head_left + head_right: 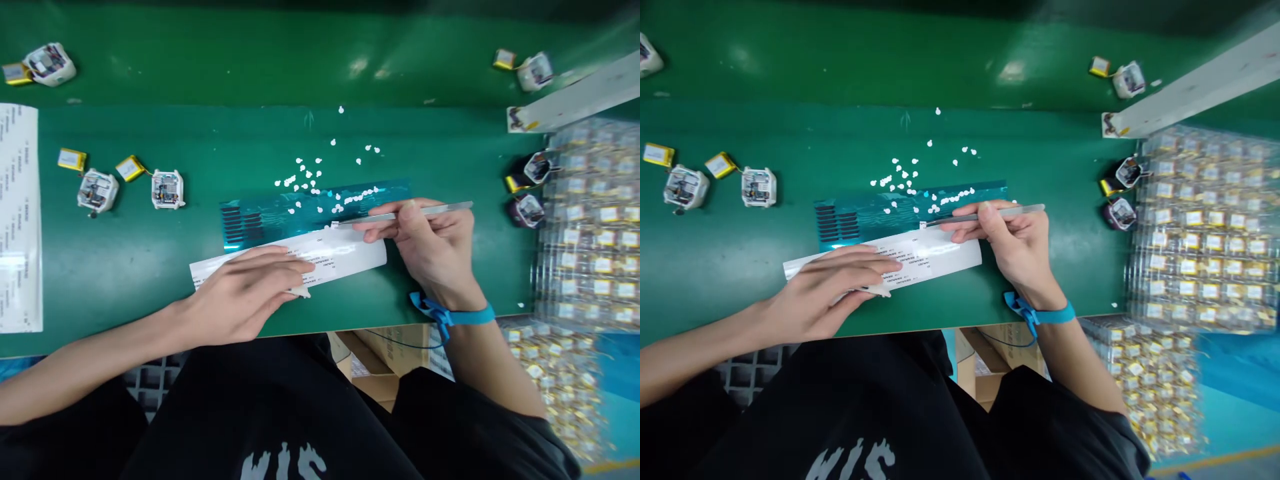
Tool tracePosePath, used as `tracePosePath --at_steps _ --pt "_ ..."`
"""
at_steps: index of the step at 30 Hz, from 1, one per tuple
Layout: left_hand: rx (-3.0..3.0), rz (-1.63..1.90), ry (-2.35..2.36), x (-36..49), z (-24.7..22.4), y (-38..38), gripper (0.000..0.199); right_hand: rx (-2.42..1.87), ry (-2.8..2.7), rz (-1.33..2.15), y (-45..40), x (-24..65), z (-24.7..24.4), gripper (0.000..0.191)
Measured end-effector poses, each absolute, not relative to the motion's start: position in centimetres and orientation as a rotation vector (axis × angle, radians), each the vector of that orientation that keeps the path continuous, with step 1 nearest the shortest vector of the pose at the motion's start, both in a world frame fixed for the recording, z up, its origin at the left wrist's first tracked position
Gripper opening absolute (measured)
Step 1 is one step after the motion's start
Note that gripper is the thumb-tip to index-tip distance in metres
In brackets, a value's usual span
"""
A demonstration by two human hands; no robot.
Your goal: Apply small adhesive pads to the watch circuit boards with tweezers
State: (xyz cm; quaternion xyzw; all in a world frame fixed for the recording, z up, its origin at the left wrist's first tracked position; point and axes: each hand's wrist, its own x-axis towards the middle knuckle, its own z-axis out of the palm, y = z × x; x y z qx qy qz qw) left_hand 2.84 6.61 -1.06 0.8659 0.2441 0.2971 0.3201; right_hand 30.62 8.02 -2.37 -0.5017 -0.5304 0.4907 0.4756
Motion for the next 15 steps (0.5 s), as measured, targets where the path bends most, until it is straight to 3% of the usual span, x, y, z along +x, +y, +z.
tracePosePath --at_steps 6,10,15 --pt "1.573 0.883 0.978 2.3 0.4 7.0 0.017 -1.093 -1.318 1.100 8.0 26.0 0.8 0.019" --pt "1.324 0.818 0.870 2.3 0.3 7.4 0.041 -0.982 -1.398 1.232 7.9 23.5 1.0 0.019" --pt "1.212 0.836 0.818 2.3 0.0 7.2 0.041 -1.028 -1.419 1.221 7.7 22.8 0.2 0.022"
